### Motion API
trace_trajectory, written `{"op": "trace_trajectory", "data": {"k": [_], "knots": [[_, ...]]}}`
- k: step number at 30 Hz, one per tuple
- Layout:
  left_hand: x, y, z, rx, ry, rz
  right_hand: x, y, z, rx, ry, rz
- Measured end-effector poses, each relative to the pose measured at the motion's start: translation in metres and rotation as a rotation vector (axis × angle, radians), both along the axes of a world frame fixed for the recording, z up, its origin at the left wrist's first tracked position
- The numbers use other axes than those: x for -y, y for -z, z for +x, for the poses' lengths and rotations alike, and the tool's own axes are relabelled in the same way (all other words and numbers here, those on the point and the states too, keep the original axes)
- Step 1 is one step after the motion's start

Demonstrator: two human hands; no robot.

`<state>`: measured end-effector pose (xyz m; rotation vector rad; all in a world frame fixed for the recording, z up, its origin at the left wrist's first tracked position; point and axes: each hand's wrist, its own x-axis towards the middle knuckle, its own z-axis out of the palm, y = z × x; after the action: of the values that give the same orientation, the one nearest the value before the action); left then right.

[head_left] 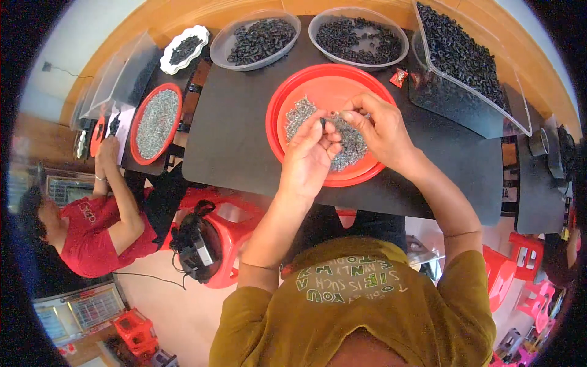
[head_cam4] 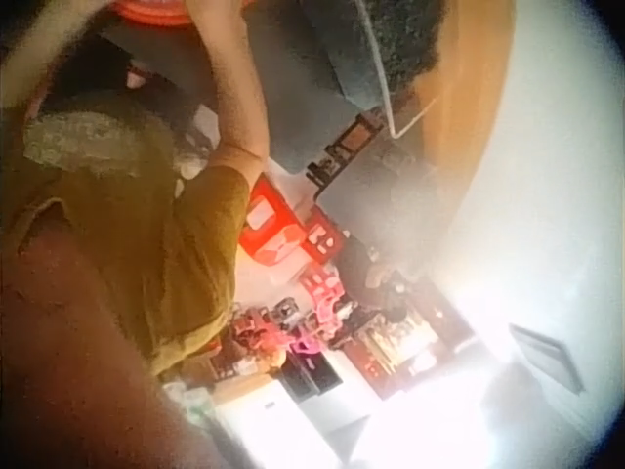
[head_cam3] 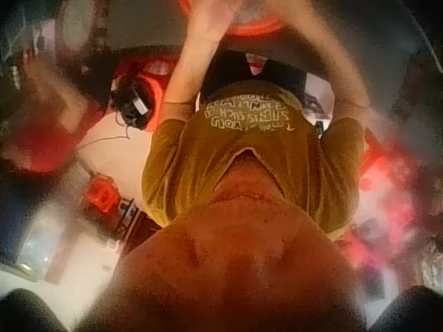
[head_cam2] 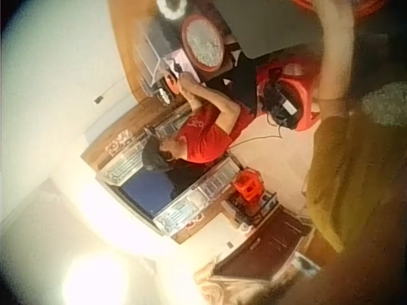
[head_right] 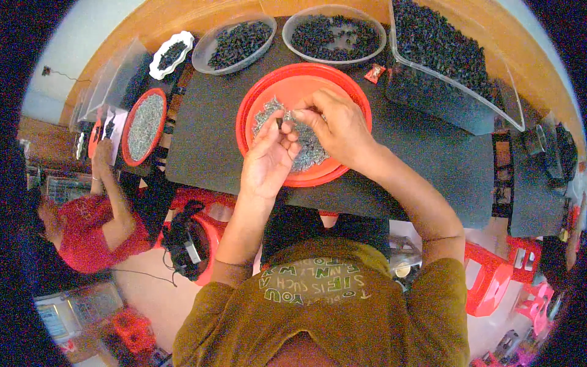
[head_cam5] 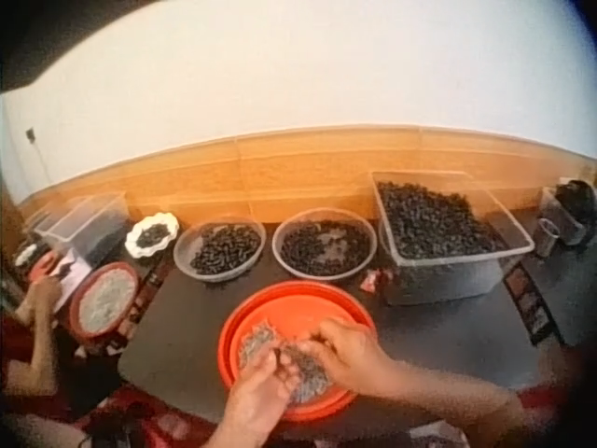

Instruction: The person assembles small plastic parts by hand, inserting metal pins into them.

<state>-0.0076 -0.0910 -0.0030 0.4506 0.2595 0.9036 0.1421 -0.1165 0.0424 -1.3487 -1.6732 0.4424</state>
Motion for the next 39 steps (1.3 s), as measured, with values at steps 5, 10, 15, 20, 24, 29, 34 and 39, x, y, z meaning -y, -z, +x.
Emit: {"op": "trace_trajectory", "data": {"k": [5,10,15,20,24,29,34,39], "knots": [[0.005,-0.008,0.005,-0.032,-0.162,-0.109,0.007,0.005,-0.008,0.111,-0.016,0.177],[0.014,-0.011,0.015,0.005,-0.236,-0.174,0.006,0.011,-0.014,0.228,0.037,0.2],[0.019,-0.01,0.019,-0.015,-0.275,-0.068,0.007,0.009,-0.016,0.213,0.059,0.185],[0.022,-0.01,0.024,-0.033,-0.312,-0.042,0.004,0.01,-0.012,0.162,0.046,0.179],[0.02,-0.005,0.029,0.045,-0.259,-0.171,0.001,0.017,-0.012,-0.185,0.022,-0.001],[0.014,0.004,0.031,0.069,-0.229,-0.25,-0.001,0.019,-0.008,-0.218,-0.005,-0.08],[0.008,-0.012,0.022,0.168,-0.156,-0.256,-0.005,0.016,-0.004,-0.821,-0.12,-0.273],[0.004,-0.01,0.017,0.23,-0.179,-0.319,-0.002,0.013,-0.007,-0.789,-0.149,-0.263]]}}
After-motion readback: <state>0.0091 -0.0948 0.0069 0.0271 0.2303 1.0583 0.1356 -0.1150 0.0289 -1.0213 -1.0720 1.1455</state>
